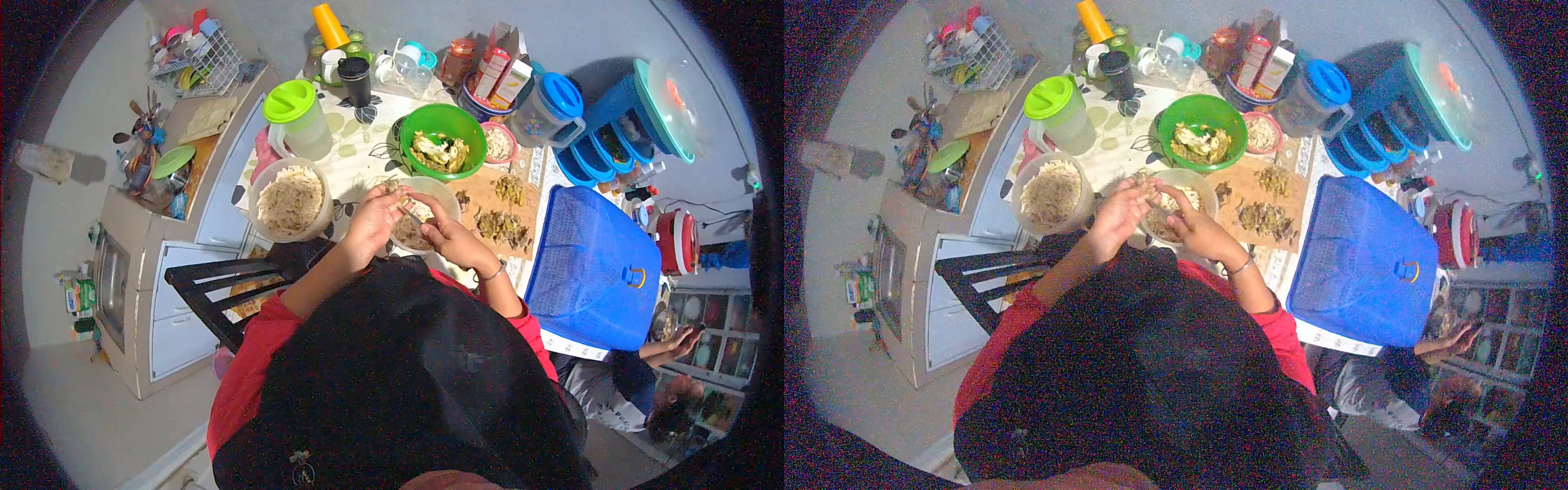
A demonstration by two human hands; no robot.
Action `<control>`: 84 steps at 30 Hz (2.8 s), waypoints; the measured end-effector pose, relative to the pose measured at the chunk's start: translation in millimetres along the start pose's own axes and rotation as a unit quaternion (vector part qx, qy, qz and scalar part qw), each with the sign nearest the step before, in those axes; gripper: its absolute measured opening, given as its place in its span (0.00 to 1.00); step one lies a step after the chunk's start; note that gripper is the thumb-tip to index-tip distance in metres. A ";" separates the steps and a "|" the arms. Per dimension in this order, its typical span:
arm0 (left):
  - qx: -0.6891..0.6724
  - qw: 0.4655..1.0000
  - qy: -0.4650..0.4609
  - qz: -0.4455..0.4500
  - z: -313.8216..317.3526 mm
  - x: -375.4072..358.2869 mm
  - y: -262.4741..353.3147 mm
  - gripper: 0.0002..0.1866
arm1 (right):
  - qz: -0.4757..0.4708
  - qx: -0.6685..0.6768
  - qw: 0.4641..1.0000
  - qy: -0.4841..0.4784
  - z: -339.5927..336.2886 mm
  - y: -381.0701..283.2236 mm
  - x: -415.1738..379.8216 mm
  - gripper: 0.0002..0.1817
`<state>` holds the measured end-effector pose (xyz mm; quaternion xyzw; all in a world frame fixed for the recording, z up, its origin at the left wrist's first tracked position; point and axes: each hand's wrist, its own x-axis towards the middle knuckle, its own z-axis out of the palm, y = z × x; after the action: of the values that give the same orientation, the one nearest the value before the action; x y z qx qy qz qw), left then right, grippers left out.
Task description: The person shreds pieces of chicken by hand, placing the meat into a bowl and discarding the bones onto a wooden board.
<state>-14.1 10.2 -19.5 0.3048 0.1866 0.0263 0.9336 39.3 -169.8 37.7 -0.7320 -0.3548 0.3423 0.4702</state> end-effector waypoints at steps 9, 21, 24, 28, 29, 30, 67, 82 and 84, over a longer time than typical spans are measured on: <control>0.068 0.997 0.020 -0.040 13.1 -10.7 7.0 0.15 | 0.024 0.078 0.997 -0.007 -5.1 3.0 2.5 0.23; 0.053 0.997 0.022 -0.060 3.1 -6.7 0.3 0.15 | -0.053 -0.021 0.998 0.027 1.4 16.1 8.1 0.21; 0.023 0.997 0.033 -0.062 -1.4 -4.0 -4.1 0.14 | -0.017 0.036 0.999 0.012 -3.6 10.6 6.7 0.21; -0.014 0.997 0.026 -0.074 5.4 -6.5 -1.2 0.11 | 0.044 0.182 0.982 0.039 -8.1 9.2 3.3 0.20; -0.028 0.996 0.022 -0.079 8.7 -8.2 0.9 0.11 | 0.077 0.227 0.970 0.045 -9.8 4.8 1.5 0.20; -0.039 0.995 0.023 -0.087 8.5 -7.6 1.4 0.12 | 0.068 0.244 0.966 0.059 -7.7 9.8 3.0 0.20; -0.052 0.996 -0.068 0.015 14.1 -4.4 -16.9 0.15 | 0.024 0.379 0.925 -0.001 17.9 -2.4 11.9 0.23; -0.084 0.996 -0.027 0.025 10.4 -3.2 -19.4 0.13 | 0.024 0.422 0.906 0.031 11.1 15.3 10.5 0.21; -0.072 0.997 -0.003 0.026 12.9 -5.1 -16.2 0.13 | 0.058 0.356 0.931 0.050 5.8 23.6 8.7 0.21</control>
<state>-15.2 -11.0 -17.5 0.2413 0.1730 0.0632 0.9528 43.6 -167.1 12.4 -0.5525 -0.1425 0.4358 0.6961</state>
